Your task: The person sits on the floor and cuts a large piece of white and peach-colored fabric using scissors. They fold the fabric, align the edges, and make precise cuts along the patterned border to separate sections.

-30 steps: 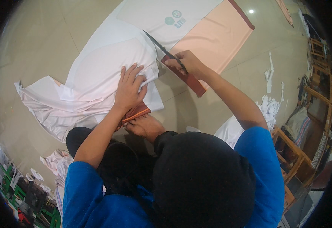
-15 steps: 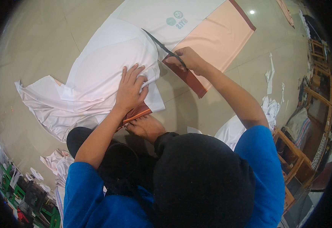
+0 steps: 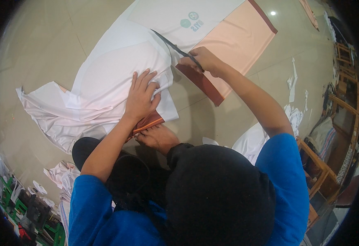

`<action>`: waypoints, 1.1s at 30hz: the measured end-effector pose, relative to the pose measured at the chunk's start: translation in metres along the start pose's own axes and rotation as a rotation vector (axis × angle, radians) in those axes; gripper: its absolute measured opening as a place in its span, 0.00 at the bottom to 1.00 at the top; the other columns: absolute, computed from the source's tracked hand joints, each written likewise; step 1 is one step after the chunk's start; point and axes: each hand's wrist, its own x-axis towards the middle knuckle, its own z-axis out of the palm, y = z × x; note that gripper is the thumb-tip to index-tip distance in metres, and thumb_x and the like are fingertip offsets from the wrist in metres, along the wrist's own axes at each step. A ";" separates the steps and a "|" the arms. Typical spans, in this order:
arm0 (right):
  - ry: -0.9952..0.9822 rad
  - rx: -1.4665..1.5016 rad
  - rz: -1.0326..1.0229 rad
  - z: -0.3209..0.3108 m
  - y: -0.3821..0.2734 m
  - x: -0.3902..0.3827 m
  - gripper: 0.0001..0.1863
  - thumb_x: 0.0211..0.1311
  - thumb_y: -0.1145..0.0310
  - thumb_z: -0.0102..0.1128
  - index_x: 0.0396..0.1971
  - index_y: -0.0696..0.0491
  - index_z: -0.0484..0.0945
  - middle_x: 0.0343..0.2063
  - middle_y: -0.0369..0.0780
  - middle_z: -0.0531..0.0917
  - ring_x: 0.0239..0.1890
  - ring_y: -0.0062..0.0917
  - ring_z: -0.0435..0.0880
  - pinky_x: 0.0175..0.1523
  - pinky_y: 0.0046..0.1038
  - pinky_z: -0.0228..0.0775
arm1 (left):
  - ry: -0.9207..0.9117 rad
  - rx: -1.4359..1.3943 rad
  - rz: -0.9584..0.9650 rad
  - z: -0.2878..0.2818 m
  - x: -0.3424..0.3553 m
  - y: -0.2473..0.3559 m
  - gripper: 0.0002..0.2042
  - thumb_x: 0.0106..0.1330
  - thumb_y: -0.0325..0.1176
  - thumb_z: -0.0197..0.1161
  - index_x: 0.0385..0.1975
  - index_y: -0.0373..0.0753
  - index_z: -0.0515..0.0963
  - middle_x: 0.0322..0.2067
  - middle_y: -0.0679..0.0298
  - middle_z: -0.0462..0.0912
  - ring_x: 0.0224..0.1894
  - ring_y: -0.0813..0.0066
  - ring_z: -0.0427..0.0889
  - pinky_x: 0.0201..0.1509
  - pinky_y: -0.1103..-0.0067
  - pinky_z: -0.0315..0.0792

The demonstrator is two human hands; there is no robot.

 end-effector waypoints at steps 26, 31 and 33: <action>-0.063 -0.057 -0.071 -0.012 -0.028 0.028 0.21 0.66 0.56 0.81 0.20 0.47 0.78 0.15 0.28 0.73 0.17 0.13 0.67 0.24 0.22 0.55 | -0.014 -0.007 -0.006 -0.001 0.000 -0.001 0.12 0.64 0.30 0.69 0.47 0.40 0.80 0.70 0.54 0.77 0.80 0.47 0.67 0.86 0.41 0.53; -0.078 -0.056 -0.070 -0.012 -0.033 0.033 0.20 0.66 0.56 0.81 0.21 0.47 0.79 0.16 0.27 0.73 0.17 0.13 0.67 0.24 0.21 0.56 | -0.010 -0.009 -0.007 -0.001 0.001 0.000 0.12 0.65 0.30 0.69 0.47 0.40 0.80 0.70 0.54 0.76 0.80 0.47 0.67 0.86 0.40 0.53; -0.074 -0.063 -0.072 -0.013 -0.033 0.035 0.19 0.66 0.57 0.81 0.22 0.48 0.79 0.16 0.27 0.73 0.17 0.13 0.67 0.24 0.21 0.55 | -0.014 -0.006 -0.009 -0.001 0.001 0.000 0.12 0.65 0.30 0.69 0.47 0.40 0.80 0.70 0.54 0.76 0.80 0.47 0.67 0.86 0.40 0.53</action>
